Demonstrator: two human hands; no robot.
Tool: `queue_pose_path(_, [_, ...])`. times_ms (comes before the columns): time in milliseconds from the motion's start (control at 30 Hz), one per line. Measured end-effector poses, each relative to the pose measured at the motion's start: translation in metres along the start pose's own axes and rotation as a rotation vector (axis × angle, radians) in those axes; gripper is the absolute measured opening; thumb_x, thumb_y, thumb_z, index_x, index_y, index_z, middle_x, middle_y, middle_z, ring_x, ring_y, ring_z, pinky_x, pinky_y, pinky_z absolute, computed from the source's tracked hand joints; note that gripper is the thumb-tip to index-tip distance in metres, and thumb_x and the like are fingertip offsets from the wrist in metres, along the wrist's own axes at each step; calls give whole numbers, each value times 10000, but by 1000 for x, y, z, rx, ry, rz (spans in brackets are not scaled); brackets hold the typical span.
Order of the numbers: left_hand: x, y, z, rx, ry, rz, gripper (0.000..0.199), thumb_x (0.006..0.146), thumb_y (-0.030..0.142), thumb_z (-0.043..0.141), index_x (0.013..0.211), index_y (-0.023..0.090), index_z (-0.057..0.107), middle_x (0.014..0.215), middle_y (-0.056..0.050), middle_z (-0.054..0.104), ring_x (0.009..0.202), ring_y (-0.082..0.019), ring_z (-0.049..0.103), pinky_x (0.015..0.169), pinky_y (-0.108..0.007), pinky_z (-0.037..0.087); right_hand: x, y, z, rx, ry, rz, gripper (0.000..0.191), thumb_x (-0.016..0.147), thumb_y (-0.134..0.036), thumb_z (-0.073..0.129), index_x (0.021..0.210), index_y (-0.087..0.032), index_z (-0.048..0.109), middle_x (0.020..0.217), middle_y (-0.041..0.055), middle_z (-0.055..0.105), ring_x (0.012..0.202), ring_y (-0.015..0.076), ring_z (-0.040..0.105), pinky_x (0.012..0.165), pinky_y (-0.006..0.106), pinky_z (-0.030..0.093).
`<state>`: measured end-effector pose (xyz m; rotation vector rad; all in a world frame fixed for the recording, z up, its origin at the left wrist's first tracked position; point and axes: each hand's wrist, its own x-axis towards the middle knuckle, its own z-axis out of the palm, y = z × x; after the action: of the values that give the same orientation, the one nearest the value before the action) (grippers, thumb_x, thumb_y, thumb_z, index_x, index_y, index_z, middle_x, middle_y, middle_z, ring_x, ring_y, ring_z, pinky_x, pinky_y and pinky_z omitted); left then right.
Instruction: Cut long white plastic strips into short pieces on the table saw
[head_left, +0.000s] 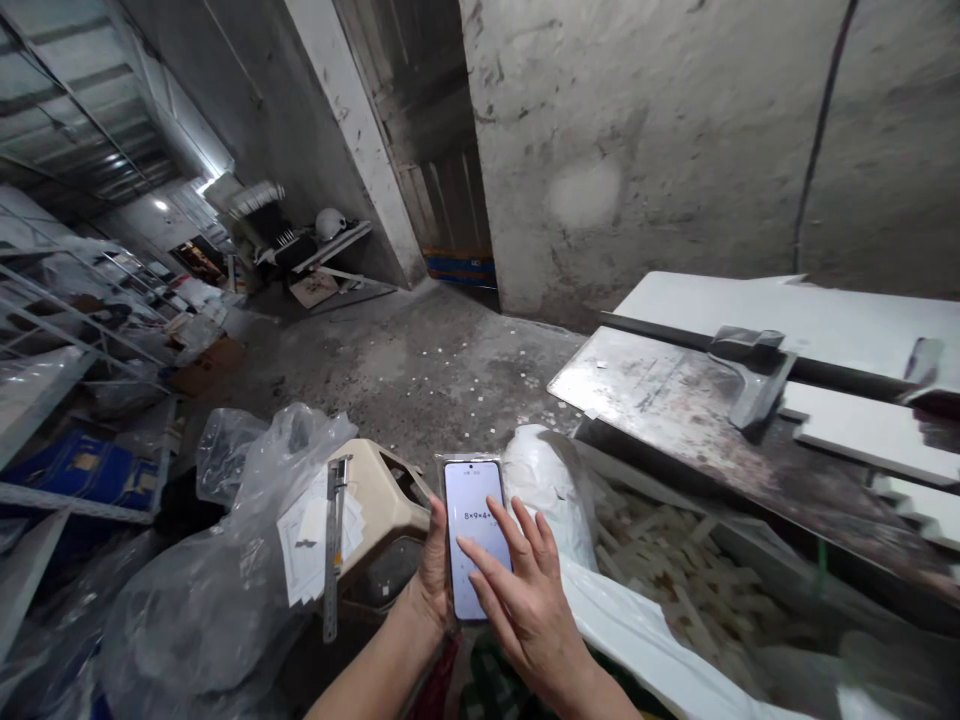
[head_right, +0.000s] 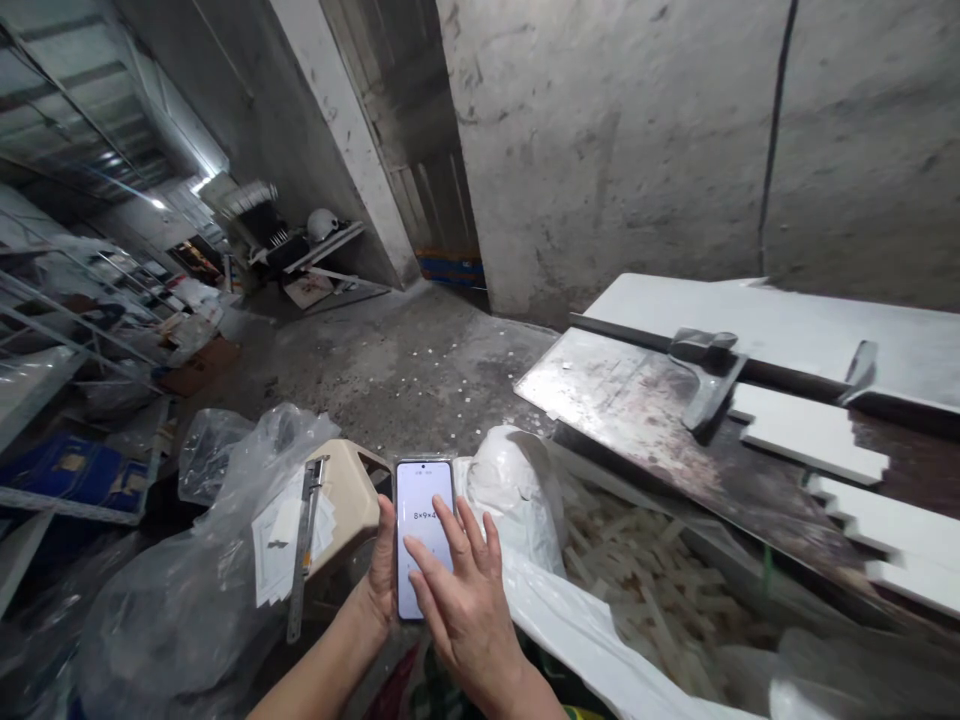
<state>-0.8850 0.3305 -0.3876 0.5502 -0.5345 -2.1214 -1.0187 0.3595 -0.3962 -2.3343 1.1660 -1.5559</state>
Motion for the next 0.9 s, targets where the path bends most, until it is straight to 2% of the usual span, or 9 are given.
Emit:
queue_pose_path(100, [0, 3, -1, 0, 4, -20, 939, 664, 839, 564, 1237, 97, 620, 1241, -198, 600, 1197, -399, 515, 1022, -458, 387, -5, 2, -2, 38, 37, 23, 359, 911, -149, 513, 1238, -255, 616, 1549, 89, 265, 1414, 357, 226, 1122, 599, 211])
queue_pose_path(200, [-1, 9, -1, 7, 6, -15, 963, 666, 863, 521, 1187, 62, 639, 1146, -199, 645, 1126, -390, 568, 970, -450, 429, -12, 6, -6, 94, 98, 71, 288, 910, -137, 496, 1113, -245, 669, 1525, 70, 311, 1407, 350, 243, 1118, 608, 219])
queue_pose_path(333, [-3, 16, -1, 16, 22, 10, 965, 672, 871, 499, 1167, 56, 646, 1058, -189, 676, 1053, -371, 616, 915, -439, 468, -17, 11, -8, 113, 104, 124, 245, 915, -160, 494, 1030, -243, 693, 1518, 60, 322, 1396, 354, 262, 1109, 626, 235])
queue_pose_path(633, [-2, 18, -7, -9, 41, 29, 978, 662, 854, 542, 1218, 52, 611, 1028, -206, 687, 1005, -342, 645, 908, -438, 480, -15, 8, -5, 70, 14, 68, 297, 920, -180, 506, 1138, -291, 675, 1550, 45, 270, 1415, 354, 225, 1118, 612, 224])
queue_pose_path(900, [-1, 12, -4, -19, 46, 22, 962, 654, 821, 603, 1291, 100, 573, 1181, -204, 640, 1151, -367, 566, 1003, -465, 400, -5, -2, 3, 15, -23, -22, 367, 926, -191, 515, 1271, -278, 603, 1571, 84, 216, 1422, 351, 210, 1136, 591, 185])
